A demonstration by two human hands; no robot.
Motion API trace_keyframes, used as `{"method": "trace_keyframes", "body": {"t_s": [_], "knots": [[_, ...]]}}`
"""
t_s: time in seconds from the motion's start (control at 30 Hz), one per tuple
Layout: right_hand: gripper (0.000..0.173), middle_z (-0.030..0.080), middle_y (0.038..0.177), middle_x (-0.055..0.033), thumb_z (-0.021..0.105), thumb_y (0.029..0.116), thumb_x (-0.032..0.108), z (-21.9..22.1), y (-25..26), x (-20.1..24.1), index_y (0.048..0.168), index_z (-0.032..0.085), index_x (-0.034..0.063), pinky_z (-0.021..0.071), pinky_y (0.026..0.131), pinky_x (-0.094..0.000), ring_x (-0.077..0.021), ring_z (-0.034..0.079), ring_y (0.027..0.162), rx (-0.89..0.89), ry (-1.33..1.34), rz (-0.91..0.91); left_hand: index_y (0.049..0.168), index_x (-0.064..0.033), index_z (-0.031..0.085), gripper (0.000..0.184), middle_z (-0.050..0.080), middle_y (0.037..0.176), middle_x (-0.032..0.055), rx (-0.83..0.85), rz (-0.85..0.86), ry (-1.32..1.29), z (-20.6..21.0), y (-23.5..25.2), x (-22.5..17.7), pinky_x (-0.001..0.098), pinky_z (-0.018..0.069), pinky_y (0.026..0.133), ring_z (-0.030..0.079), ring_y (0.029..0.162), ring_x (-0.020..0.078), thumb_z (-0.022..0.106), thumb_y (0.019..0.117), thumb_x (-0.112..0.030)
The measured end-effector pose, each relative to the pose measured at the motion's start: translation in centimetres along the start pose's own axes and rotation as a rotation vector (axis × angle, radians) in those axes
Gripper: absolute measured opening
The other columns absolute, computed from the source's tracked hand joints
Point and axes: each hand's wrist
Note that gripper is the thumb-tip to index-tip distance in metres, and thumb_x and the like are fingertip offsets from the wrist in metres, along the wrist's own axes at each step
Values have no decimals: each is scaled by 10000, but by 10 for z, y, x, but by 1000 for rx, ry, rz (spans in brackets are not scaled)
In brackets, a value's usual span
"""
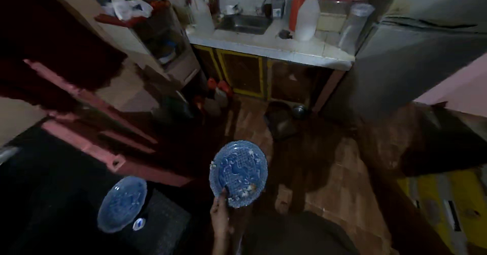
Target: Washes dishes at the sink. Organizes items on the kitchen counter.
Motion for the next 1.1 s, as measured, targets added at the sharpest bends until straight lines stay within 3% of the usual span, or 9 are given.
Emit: {"method": "trace_keyframes", "body": {"t_s": [0.07,0.17,0.23,0.37,0.43,0.53,0.63,0.83,1.1], "knots": [[491,521,1461,-240,411,1103,181,61,50,45,1556,350,2,475,1080,-413,-276,580,1273,168,2,-57,1091,13,620,242,696,880,13,-34,13,-44,31,34,-13,291,612,729,694,787,70,447,1086,-157],[516,635,1290,-198,393,1091,169,150,122,55,1576,301,22,583,884,-360,-203,700,987,408,163,-146,1075,-2,622,230,703,836,-10,-62,27,-82,73,95,-30,269,618,694,700,747,57,441,1086,-142],[565,619,1299,-205,353,1078,205,195,152,59,1596,238,9,591,858,-359,-207,711,939,548,188,-110,1013,-17,623,222,694,796,-25,-74,41,-97,102,142,-50,247,610,667,691,714,46,439,1082,-121],[598,490,1502,-244,475,1088,237,227,223,51,1602,261,18,460,1104,-450,-320,556,1323,622,-62,60,1045,-3,627,218,694,806,-15,-45,48,-50,156,238,-96,257,611,656,692,714,50,458,1081,-136],[593,424,1548,-264,462,1090,197,226,272,51,1608,237,16,448,1119,-455,-341,521,1360,518,-48,123,1065,-3,627,216,708,828,-20,-4,70,-40,191,289,-122,259,618,679,701,736,52,455,1080,-132],[538,572,1378,-251,391,1102,199,216,329,43,1593,264,21,568,938,-421,-287,679,1092,290,7,191,1081,-10,620,222,680,821,-24,15,64,51,243,354,-156,237,601,661,678,724,32,467,1088,-170],[499,629,1286,-244,360,1107,175,214,381,42,1571,305,0,570,888,-389,-250,698,989,141,-9,185,1105,4,619,240,663,854,-16,33,81,137,302,421,-183,224,580,692,656,748,16,478,1087,-190],[511,621,1258,-283,397,1070,148,242,512,43,1504,346,-116,554,936,-371,-250,674,1054,-77,-74,-105,1157,16,603,243,677,884,-12,53,105,93,416,529,-212,221,585,707,667,763,15,470,1086,-175],[592,469,1457,-343,426,1065,132,257,745,89,1551,216,-134,442,1112,-363,-345,516,1347,-543,-229,-385,1152,15,623,248,680,896,5,26,113,147,555,648,-265,243,584,713,662,767,36,505,1078,-190]]}}
Point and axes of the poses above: each hand's wrist, its own y-axis towards the middle knuckle, its own z-axis out of the palm, x = y × z
